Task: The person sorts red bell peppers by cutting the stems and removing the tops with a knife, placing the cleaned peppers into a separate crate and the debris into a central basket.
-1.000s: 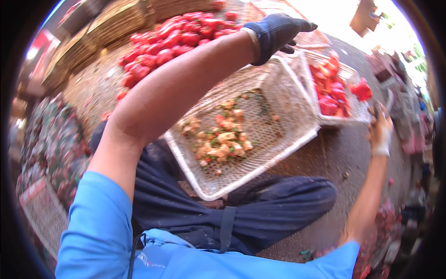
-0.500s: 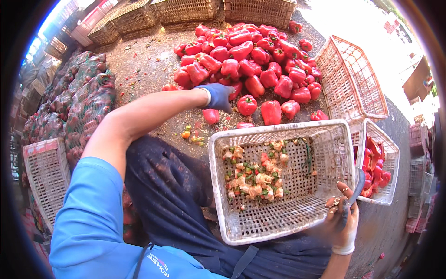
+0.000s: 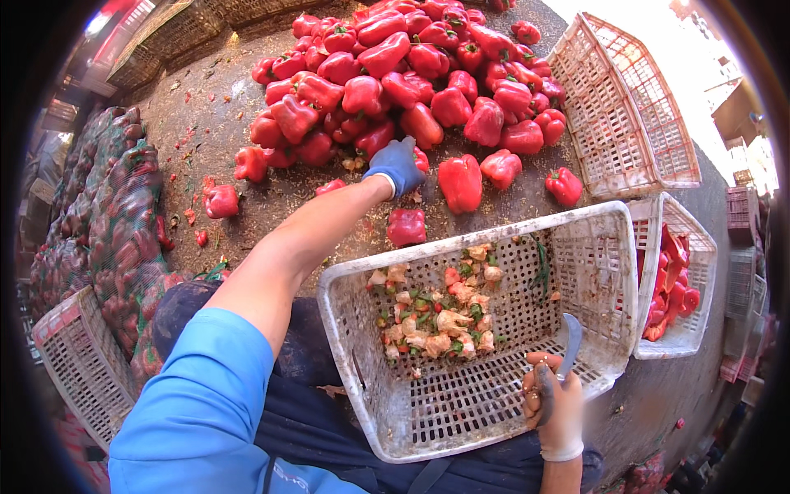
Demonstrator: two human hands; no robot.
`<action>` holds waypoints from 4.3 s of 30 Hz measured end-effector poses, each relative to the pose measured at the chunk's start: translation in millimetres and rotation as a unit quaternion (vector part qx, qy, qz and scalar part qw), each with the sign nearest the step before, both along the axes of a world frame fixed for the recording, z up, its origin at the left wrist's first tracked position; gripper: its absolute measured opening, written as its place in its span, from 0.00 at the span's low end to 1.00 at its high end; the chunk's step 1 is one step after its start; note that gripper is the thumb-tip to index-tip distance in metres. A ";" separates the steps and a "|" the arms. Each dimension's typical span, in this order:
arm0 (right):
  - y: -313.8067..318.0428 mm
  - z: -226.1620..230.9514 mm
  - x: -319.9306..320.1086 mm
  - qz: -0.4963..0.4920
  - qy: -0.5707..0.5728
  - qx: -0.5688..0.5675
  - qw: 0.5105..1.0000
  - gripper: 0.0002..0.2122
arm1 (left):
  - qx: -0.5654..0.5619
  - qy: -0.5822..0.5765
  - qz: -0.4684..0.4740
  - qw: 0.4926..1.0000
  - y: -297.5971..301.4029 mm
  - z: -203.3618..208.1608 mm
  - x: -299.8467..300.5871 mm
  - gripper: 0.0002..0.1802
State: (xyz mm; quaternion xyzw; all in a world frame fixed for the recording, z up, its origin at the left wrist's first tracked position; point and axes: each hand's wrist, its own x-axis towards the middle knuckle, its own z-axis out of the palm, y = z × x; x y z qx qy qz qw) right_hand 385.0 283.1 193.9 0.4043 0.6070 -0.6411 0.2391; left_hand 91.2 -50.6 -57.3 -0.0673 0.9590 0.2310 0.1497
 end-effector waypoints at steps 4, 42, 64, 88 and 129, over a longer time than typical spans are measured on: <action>1.3 1.4 4.3 0.003 0.009 -0.038 0.999 0.13 | 0.063 0.047 -0.015 0.997 -29.3 -9.7 -7.9 0.42; -70.3 -6.1 50.2 -0.040 0.221 -0.211 0.951 0.26 | 0.521 -0.082 -0.083 0.845 47.0 266.9 293.5 0.45; -97.1 -34.9 67.4 0.208 0.449 0.221 0.841 0.31 | 0.356 0.208 0.026 0.911 59.9 233.8 317.7 0.37; -80.5 -36.2 37.0 0.194 0.465 0.102 0.858 0.36 | 0.454 0.130 0.069 0.879 40.5 232.6 304.8 0.33; -6.1 13.0 42.2 0.087 0.287 0.014 0.954 0.12 | 0.673 -0.109 -0.034 0.731 48.3 242.8 325.2 0.40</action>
